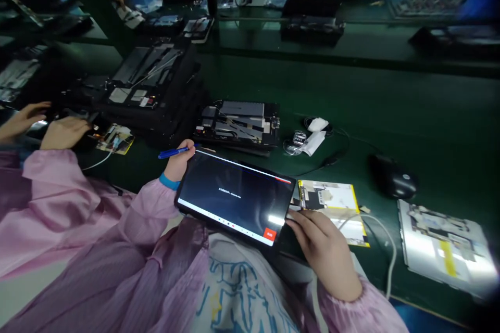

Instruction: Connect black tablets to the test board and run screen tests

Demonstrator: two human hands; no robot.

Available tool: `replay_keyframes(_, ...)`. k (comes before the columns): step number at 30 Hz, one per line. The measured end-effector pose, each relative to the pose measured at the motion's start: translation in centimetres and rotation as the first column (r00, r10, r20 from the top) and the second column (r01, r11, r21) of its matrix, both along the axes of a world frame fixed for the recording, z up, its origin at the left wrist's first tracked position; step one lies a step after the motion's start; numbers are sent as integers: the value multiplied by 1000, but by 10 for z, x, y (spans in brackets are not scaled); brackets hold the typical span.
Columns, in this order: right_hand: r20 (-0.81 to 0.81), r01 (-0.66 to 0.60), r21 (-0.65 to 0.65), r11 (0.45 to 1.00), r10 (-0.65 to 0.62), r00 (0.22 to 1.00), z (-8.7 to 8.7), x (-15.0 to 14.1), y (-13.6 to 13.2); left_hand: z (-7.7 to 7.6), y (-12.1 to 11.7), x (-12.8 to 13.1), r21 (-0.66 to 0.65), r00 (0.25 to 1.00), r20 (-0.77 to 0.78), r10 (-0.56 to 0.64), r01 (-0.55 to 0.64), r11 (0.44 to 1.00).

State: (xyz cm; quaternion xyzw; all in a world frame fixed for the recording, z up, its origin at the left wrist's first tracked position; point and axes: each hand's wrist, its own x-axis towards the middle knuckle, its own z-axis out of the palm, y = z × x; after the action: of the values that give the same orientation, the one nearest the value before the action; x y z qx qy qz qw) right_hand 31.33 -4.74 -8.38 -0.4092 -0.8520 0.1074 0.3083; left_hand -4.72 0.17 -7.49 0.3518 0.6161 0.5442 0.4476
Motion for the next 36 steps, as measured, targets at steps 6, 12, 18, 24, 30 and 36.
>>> replay_keyframes(6,95,-92,80,993,85,992,6,3,11,-4,1,-3,46,1000,6,1,-1,999)
replay_keyframes(12,150,-210,204,956,181,972,8,7,20,-7,0,-2,82,1000,14,-3,2,997)
replay_keyframes(18,174,-237,219,947,201,964,9,8,27,-4,0,-1,70,1000,-5,13,-13,997)
replay_keyframes(24,116,-241,256,936,218,969,6,7,29,2,0,-2,33,1000,7,5,-5,999)
replay_keyframes(30,-6,-270,239,933,279,960,4,8,31,7,1,-3,49,998,-60,5,-2,999)
replay_keyframes(36,-58,-278,197,940,295,954,3,7,33,6,2,-5,48,997,-80,-3,7,999)
